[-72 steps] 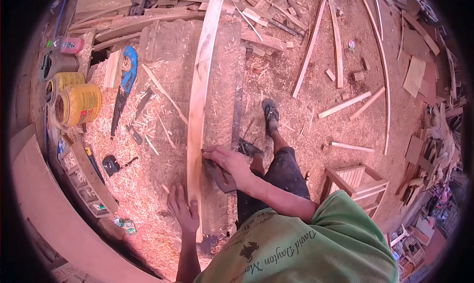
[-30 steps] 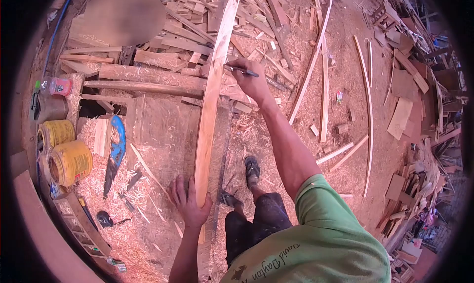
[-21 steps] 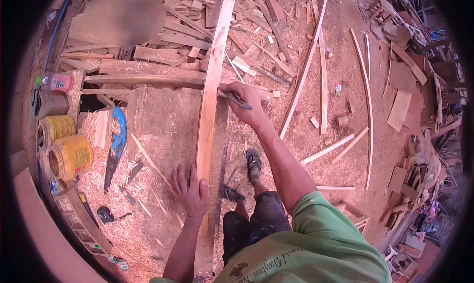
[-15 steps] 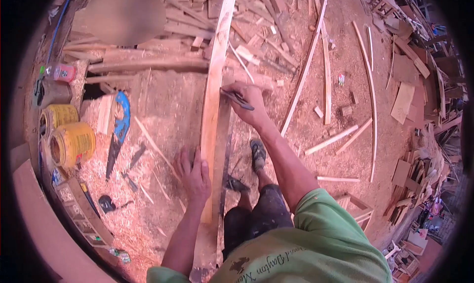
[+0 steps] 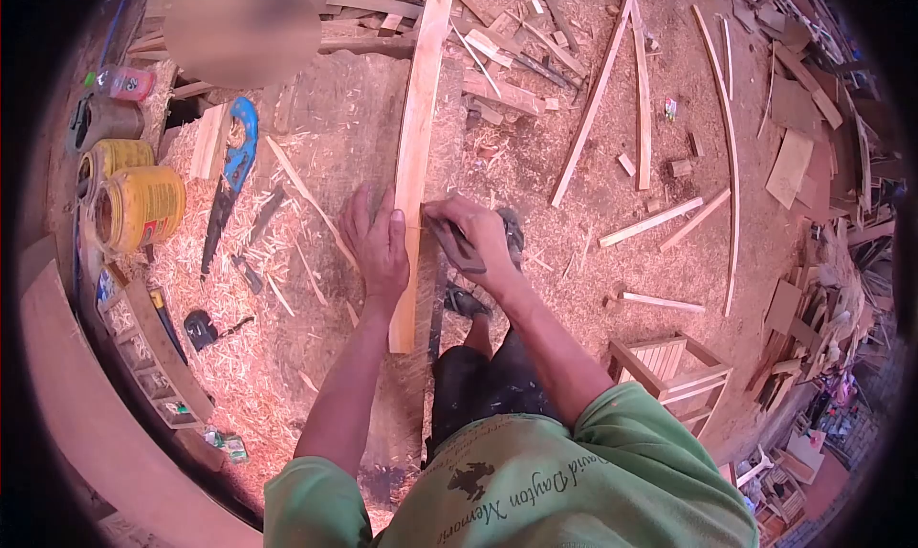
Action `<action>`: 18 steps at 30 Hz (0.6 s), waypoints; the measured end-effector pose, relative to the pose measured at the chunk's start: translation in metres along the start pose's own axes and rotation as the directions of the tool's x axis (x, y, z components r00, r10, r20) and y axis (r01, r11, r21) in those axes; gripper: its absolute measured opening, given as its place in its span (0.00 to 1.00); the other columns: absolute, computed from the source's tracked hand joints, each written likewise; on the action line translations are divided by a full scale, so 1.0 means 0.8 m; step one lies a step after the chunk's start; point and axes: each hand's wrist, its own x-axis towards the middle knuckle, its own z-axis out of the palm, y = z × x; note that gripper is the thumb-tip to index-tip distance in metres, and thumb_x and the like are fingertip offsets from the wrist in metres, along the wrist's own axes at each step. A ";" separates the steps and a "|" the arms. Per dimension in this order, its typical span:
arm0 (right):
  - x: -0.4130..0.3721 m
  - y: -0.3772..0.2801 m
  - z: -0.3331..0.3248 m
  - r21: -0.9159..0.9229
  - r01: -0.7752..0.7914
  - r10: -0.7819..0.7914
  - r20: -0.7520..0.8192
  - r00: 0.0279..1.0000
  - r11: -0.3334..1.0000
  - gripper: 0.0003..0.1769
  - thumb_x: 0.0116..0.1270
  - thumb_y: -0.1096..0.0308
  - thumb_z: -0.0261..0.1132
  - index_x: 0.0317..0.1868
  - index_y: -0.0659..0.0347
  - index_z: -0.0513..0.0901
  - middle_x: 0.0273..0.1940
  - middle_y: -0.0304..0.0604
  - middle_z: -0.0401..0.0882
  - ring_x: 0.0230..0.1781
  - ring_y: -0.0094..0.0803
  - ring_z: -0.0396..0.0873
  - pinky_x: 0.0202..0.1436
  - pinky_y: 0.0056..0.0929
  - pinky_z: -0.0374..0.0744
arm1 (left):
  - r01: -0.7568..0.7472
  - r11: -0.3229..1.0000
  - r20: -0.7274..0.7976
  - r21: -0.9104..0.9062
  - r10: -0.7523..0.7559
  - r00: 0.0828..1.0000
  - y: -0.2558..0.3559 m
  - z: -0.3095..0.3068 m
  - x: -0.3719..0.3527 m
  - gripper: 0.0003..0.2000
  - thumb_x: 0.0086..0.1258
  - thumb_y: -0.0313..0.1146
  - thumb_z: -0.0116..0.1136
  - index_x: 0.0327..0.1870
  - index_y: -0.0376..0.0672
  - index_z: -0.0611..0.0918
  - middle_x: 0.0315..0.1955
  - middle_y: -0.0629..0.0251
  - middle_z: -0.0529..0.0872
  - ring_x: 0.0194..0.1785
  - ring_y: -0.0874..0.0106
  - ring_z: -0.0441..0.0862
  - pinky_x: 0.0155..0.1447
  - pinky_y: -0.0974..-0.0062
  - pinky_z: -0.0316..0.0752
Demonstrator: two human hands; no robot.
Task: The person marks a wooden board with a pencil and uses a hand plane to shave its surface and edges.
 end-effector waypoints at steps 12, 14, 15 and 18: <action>-0.163 -0.037 0.057 0.181 -0.083 0.067 0.096 0.993 0.980 0.18 0.69 0.74 0.66 0.58 0.60 0.89 0.56 0.50 0.89 0.56 0.53 0.90 0.59 0.40 0.88 | 0.016 1.000 -0.016 -0.027 -0.016 1.000 -0.006 0.003 -0.003 0.25 0.91 0.49 0.46 0.79 0.51 0.83 0.83 0.50 0.71 0.87 0.48 0.60 0.92 0.47 0.44; -0.194 -0.048 0.059 0.161 -0.148 0.111 0.217 0.970 0.976 0.19 0.69 0.71 0.68 0.60 0.58 0.89 0.56 0.48 0.90 0.56 0.52 0.90 0.58 0.40 0.87 | 0.009 1.000 -0.016 -0.020 -0.009 1.000 -0.007 0.002 -0.003 0.25 0.91 0.49 0.46 0.79 0.50 0.84 0.83 0.49 0.71 0.87 0.47 0.61 0.92 0.47 0.44; -0.203 -0.050 0.053 0.135 -0.193 0.141 0.322 0.936 0.972 0.20 0.69 0.71 0.68 0.60 0.57 0.89 0.56 0.48 0.90 0.56 0.52 0.90 0.59 0.40 0.87 | 0.008 1.000 -0.008 -0.005 -0.008 1.000 -0.007 0.001 -0.004 0.25 0.92 0.49 0.46 0.79 0.47 0.83 0.83 0.48 0.71 0.87 0.47 0.61 0.91 0.47 0.46; -0.154 -0.035 0.019 0.142 -0.119 0.093 0.180 0.979 0.983 0.18 0.70 0.77 0.69 0.58 0.58 0.90 0.52 0.51 0.91 0.52 0.51 0.91 0.55 0.40 0.88 | -0.023 0.999 -0.005 0.031 0.023 1.000 -0.001 -0.002 0.002 0.26 0.93 0.47 0.46 0.78 0.39 0.83 0.83 0.46 0.71 0.85 0.46 0.62 0.90 0.47 0.49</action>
